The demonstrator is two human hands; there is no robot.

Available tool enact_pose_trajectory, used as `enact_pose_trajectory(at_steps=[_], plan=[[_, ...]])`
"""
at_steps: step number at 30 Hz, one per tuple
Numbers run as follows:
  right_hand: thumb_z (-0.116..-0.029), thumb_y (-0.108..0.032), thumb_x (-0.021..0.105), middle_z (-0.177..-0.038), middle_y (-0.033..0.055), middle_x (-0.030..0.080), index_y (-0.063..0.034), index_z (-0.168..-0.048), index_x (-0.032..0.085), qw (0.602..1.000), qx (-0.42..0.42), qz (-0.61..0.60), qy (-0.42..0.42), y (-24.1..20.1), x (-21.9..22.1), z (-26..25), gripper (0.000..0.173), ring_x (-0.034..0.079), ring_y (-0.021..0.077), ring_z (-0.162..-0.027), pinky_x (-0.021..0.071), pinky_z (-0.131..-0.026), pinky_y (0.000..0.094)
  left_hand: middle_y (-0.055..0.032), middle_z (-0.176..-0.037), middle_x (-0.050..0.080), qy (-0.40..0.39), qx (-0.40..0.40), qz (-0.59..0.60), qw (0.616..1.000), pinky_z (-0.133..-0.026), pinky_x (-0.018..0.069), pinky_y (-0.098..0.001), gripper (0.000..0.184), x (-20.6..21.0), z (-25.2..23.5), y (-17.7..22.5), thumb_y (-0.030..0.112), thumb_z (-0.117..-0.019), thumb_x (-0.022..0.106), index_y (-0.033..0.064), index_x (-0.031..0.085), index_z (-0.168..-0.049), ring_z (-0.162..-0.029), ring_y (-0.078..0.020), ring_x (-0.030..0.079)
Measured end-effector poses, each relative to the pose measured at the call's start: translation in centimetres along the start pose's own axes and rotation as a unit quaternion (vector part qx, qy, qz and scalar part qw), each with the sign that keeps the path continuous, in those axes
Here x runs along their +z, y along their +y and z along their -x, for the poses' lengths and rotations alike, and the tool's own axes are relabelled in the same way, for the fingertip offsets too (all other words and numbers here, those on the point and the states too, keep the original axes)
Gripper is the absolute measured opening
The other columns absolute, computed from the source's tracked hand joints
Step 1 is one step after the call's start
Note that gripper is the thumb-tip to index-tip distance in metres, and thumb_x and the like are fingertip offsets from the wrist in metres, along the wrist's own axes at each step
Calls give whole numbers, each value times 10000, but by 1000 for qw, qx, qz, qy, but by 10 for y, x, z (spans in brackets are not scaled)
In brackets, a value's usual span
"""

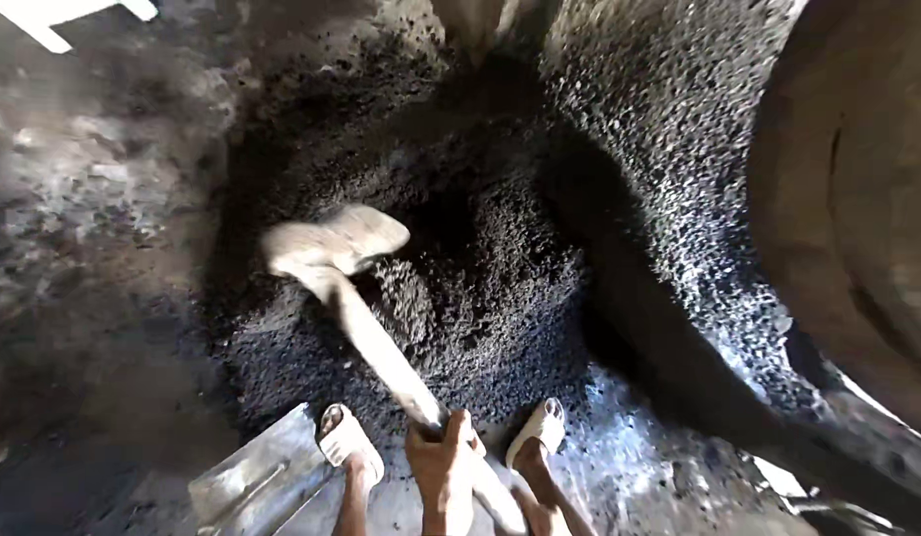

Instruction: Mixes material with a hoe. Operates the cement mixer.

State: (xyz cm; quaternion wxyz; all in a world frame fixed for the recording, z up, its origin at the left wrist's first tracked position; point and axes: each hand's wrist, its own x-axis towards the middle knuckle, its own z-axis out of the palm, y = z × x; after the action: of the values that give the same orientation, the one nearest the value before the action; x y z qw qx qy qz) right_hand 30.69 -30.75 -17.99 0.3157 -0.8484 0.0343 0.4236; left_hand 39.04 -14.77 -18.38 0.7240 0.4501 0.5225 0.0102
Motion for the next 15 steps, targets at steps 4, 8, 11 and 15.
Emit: enact_pose_trajectory(at_steps=[4,8,11,15], plan=[[-824,-394,771,-783,37,707,-163,-1100,706,991,-118,28,53,-24,-64,-142,366,699,209,-706,591,-648,507,-30,-596,550,-36,231,87,968,-442,545,-346,84,76,-73,53,21,-918,611,34,541,-961,-462,-172,560],[-864,-414,748,-945,108,718,-132,-1223,676,997,59,14,50,-1,-112,-198,462,704,285,-858,579,-787,554,-72,-627,559,-94,63,-13,994,-446,559,-378,216,177,-168,2,87,-929,657,48,513,-1086,-467,-202,587],[-864,-393,762,-872,115,695,-92,-1137,675,982,158,-58,81,39,-88,-160,416,690,286,-785,573,-722,541,-97,-649,577,-153,-63,-144,976,-448,552,-356,227,208,-174,-68,111,-911,684,0,548,-1055,-483,-204,595],[-835,-373,765,-815,82,694,-106,-1115,686,975,177,-101,88,24,-59,-74,395,690,248,-730,581,-685,511,-89,-650,563,-182,-109,-153,965,-428,534,-332,245,165,-106,-66,70,-917,671,-6,530,-1103,-473,-186,576]])
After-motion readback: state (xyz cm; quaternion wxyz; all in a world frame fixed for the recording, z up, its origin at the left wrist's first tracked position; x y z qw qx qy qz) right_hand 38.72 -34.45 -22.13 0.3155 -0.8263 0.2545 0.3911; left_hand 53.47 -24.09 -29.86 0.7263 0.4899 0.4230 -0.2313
